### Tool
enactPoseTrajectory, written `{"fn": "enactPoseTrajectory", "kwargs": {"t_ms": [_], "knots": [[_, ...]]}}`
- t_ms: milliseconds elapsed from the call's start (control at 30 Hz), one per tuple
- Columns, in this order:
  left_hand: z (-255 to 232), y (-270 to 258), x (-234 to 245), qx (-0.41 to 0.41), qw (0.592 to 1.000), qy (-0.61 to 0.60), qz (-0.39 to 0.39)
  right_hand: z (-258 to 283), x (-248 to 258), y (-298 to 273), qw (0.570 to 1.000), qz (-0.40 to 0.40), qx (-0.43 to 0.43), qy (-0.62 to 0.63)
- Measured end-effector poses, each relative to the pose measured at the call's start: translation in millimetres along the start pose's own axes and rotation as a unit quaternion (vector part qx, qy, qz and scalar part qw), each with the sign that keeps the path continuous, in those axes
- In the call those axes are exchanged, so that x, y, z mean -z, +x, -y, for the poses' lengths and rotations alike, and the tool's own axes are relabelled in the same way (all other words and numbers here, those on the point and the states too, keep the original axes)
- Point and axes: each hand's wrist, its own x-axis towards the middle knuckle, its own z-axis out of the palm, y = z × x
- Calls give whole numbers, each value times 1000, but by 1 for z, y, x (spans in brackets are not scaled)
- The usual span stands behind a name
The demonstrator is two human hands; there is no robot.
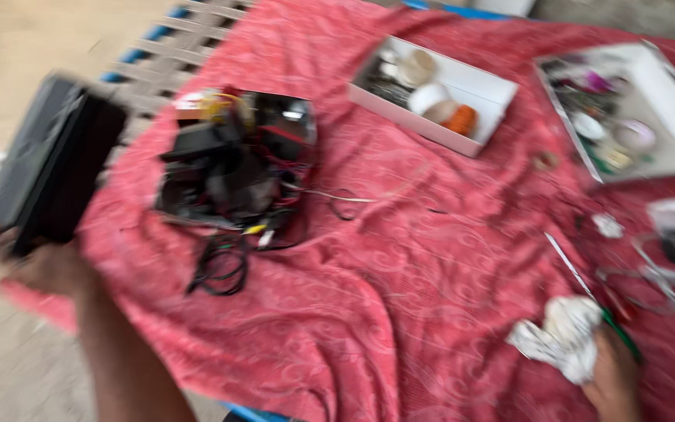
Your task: The person wipes the exterior of a black portable radio with a white cloth, then picks up and wipes several small wires and a white cable. The person places the radio aside and continues wiping the wires and cable on a red patterned cloth.
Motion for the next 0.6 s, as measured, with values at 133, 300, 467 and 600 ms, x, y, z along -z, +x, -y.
{"fn": "enactPoseTrajectory", "kwargs": {"t_ms": [133, 300, 467, 600], "knots": [[143, -46, -75, 111, 987, 82, 80, -2, -6, -5, 998, 17, 2, 64], [244, -142, -116, 193, 936, 231, 182, -11, -20, -8, 983, -143, 69, -92], [238, -206, -109, 175, 861, 419, 230, 39, -43, -32, 920, -169, 180, -303], [219, -245, -123, 136, 777, 559, 256, 94, -38, -49, 861, -121, -6, -493]]}}
